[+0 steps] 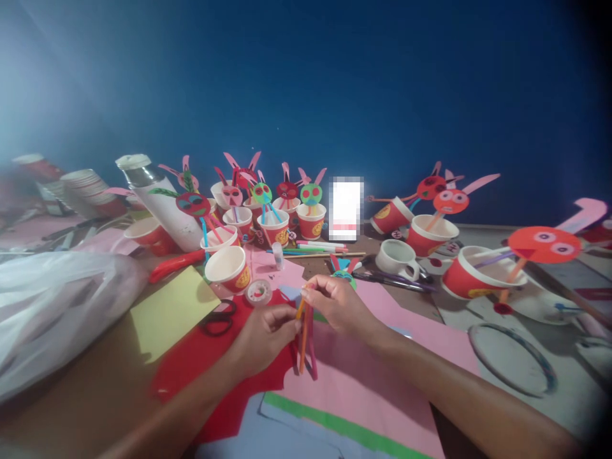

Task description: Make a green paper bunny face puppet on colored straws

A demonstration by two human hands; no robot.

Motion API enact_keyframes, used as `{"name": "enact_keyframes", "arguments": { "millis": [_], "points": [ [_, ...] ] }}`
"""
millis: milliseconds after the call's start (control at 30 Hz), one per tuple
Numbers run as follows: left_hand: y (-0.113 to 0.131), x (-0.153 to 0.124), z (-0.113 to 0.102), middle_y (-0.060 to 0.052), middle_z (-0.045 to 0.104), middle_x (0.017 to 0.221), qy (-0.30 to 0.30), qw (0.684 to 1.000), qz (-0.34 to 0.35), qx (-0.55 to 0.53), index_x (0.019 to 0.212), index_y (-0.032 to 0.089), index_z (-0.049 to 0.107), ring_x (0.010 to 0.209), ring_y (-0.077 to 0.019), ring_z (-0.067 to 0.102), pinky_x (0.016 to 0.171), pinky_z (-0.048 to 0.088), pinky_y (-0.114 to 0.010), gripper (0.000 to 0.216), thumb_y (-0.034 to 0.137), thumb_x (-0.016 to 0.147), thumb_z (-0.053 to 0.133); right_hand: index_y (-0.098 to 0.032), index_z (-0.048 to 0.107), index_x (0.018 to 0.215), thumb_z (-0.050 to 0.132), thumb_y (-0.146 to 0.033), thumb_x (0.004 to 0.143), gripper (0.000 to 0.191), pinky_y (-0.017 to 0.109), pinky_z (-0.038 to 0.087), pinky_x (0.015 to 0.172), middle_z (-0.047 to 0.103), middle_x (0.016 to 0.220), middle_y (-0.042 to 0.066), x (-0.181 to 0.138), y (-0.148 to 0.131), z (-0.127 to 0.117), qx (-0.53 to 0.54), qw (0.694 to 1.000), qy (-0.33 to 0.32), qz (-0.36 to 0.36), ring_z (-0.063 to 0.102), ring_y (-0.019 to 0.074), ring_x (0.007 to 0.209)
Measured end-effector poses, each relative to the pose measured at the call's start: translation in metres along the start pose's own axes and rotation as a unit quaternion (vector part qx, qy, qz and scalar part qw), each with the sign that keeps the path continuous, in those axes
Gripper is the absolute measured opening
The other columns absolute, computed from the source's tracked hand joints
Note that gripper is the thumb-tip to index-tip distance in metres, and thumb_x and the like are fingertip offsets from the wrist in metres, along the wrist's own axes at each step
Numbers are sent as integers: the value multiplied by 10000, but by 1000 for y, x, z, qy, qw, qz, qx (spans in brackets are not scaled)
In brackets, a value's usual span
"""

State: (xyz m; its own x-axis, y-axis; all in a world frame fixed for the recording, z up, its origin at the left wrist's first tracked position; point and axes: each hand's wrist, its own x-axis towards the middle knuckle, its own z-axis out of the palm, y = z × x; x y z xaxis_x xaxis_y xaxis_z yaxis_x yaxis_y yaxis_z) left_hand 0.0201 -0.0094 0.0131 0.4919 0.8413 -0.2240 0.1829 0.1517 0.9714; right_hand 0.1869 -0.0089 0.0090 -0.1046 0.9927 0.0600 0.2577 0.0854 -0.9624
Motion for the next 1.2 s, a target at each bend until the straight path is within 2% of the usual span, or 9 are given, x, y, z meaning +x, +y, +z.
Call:
{"name": "enact_keyframes", "arguments": {
  "millis": [167,333,567,733,967,1133,1200],
  "points": [
    [-2,-1,-1,-5,625,600,-17,998,27,56,671,150,648,564,-137,565,556,421,-224,159,228,775,556,-177,482,658,482,-320,816,213,223,315,538,427,609,-42,2,0,-6,19,1000,13,-15,373,102,567],
    [-5,0,-4,11,598,530,-30,993,43,103,579,163,606,508,-108,528,522,398,-198,256,201,808,498,-183,474,664,481,-326,823,214,224,296,520,411,602,-49,3,-2,-8,27,1000,6,-9,349,97,547],
    [-3,-2,-5,-39,667,588,-85,988,44,118,671,157,613,501,-144,608,520,457,-231,318,289,879,412,-180,478,651,491,-326,812,218,231,296,531,408,597,-50,4,-4,-10,46,999,-3,-5,348,99,554],
    [-7,-1,-8,-16,638,583,-85,987,51,126,752,159,617,533,-137,613,542,457,-222,270,323,873,440,-175,496,673,488,-351,813,225,233,293,528,413,605,-48,5,-6,-14,39,999,7,2,341,96,546],
    [-8,0,-11,-11,633,584,-111,979,71,157,679,151,619,551,-126,602,558,438,-213,322,285,884,411,-176,479,669,486,-350,814,227,229,303,534,426,602,-47,6,-6,-16,18,1000,14,-8,356,93,548],
    [-5,-2,-10,-19,645,595,-117,978,68,159,690,147,638,562,-135,605,565,444,-220,322,291,877,418,-173,482,679,487,-334,816,211,231,309,545,423,615,-44,6,-7,-16,15,1000,11,-10,358,95,562],
    [-2,-2,-9,-20,658,629,-110,982,58,145,750,148,661,591,-139,608,575,444,-219,283,290,864,444,-173,480,681,485,-336,820,214,230,306,541,421,612,-45,6,-8,-17,12,1000,10,-10,352,94,560]
  ]
}}
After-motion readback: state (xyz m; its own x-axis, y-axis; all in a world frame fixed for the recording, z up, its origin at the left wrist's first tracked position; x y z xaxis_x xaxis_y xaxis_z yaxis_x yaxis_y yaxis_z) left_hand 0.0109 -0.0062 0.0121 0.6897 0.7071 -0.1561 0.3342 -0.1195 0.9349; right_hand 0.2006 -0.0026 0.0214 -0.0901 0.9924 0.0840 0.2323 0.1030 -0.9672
